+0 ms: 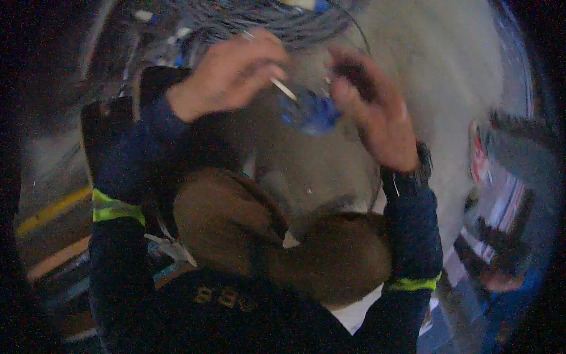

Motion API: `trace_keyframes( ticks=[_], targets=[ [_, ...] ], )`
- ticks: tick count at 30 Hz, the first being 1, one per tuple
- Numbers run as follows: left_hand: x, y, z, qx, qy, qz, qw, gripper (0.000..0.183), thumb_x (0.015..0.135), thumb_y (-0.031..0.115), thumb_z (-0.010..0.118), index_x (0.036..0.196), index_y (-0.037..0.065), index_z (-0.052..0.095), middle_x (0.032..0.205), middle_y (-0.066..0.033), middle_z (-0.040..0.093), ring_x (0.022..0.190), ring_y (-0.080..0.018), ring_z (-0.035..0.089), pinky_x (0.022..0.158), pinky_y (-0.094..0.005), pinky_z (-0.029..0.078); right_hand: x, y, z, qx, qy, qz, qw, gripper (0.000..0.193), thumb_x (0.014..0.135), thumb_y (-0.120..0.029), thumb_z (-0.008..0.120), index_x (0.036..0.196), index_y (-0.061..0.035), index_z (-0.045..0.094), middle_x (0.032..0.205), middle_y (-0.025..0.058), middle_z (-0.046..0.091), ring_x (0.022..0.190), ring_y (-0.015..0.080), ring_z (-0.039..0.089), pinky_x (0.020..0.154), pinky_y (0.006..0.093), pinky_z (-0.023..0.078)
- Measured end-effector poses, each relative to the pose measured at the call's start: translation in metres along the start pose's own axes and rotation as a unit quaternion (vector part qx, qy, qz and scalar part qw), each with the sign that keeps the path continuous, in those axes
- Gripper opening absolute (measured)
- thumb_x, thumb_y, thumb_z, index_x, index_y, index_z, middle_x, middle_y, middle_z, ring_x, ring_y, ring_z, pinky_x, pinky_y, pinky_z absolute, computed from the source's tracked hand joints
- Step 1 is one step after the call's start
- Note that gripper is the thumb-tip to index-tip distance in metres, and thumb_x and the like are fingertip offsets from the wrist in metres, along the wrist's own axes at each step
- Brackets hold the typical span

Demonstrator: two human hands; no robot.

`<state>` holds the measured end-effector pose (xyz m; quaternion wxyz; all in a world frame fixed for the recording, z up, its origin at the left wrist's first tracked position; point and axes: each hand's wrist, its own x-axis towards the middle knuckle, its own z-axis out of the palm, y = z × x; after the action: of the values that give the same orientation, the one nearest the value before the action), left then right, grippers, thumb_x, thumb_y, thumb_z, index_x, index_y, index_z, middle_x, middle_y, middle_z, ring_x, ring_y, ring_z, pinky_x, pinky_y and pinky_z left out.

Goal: The person kneels on the floor and uses a metal rod to manipulate the internal components of a blue electrical connector. They then use a hammer to tap the connector and continue adjusting the wires inside.

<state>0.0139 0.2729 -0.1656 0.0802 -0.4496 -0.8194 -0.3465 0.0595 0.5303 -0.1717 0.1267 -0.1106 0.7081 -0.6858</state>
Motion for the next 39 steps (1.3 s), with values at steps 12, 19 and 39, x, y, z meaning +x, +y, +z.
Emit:
trace_keyframes(
  ticks=[12,19,39],
  targets=[
    [-0.01,0.032,0.024,0.029,-0.148,0.042,0.988,0.012,0.085,0.021,0.057,0.09,0.01,0.058,0.088,-0.0073,0.06,0.09,-0.0266,0.059,0.078,-0.0409,0.048,-0.008,0.03,-0.013,0.124,-0.21,0.147,0.959,0.084,0.073,-0.042,0.084,0.136,-0.0024,0.047,0.12,0.0115,0.061,0.111,0.0233,0.06,0.098,0.0381,0.046],
    [-0.004,0.01,0.022,-0.045,-0.136,0.002,0.99,0.021,0.087,0.024,0.065,0.099,0.007,0.06,0.101,-0.0125,0.062,0.108,-0.0315,0.058,0.091,-0.0436,0.047,0.006,0.023,-0.003,0.108,-0.14,0.183,0.967,0.087,0.069,-0.048,0.085,0.135,-0.0029,0.05,0.11,0.0106,0.066,0.103,0.0213,0.062,0.092,0.0358,0.047],
    [-0.002,0.011,0.017,-0.193,-0.099,-0.037,0.976,0.018,0.087,0.008,0.066,0.101,0.001,0.058,0.095,-0.0161,0.061,0.091,-0.0372,0.06,0.077,-0.0416,0.048,-0.012,0.001,0.015,0.129,-0.066,0.085,0.986,0.02,0.092,-0.007,0.065,0.109,0.0019,0.062,0.094,0.0057,0.067,0.089,0.0133,0.063,0.081,0.0282,0.052]
  ],
)
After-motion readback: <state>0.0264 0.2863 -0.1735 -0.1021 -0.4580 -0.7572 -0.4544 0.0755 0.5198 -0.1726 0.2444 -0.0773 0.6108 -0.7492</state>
